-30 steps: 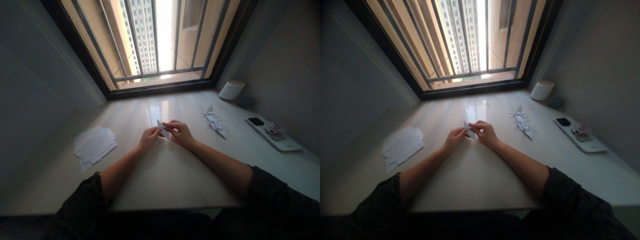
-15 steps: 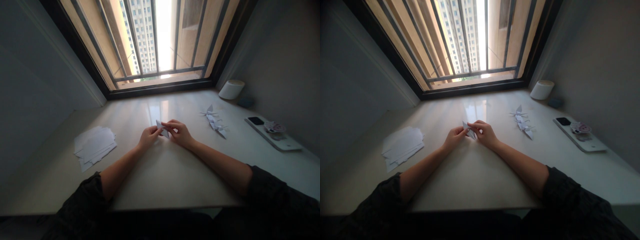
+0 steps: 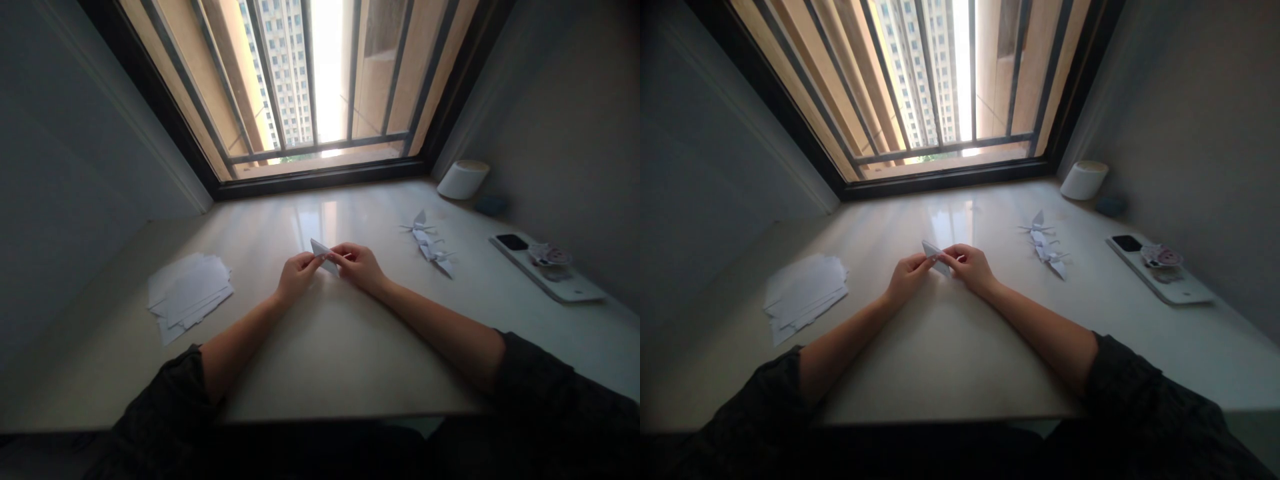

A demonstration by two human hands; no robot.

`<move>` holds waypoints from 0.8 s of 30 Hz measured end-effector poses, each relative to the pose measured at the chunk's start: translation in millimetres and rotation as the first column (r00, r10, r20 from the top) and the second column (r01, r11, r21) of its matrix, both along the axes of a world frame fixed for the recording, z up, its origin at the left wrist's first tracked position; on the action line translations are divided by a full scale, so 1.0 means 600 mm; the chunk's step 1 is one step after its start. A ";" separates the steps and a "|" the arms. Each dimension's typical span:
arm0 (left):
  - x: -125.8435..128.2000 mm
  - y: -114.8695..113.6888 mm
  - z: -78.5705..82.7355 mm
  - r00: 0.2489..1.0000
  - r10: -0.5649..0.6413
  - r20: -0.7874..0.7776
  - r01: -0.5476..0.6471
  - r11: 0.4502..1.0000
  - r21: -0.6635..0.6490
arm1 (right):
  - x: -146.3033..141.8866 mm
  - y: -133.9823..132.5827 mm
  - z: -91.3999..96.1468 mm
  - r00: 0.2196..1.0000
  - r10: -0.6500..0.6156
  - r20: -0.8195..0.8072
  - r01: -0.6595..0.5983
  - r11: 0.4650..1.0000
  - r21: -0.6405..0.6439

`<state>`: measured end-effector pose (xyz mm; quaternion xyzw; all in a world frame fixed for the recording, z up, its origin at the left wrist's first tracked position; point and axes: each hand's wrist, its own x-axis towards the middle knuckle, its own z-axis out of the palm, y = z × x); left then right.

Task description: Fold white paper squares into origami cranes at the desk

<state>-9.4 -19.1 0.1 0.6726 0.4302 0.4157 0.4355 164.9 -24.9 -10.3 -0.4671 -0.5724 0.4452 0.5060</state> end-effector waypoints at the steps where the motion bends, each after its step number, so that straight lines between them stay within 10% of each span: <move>1: 0.000 0.000 0.000 1.000 -0.011 -0.017 0.011 1.000 0.006 | 0.000 0.001 0.000 1.000 -0.003 -0.016 0.003 1.000 0.006; 24: 0.000 0.006 -0.001 0.981 0.063 0.185 -0.048 0.995 -0.082 | -0.002 -0.003 0.004 1.000 0.031 -0.001 -0.031 0.999 -0.025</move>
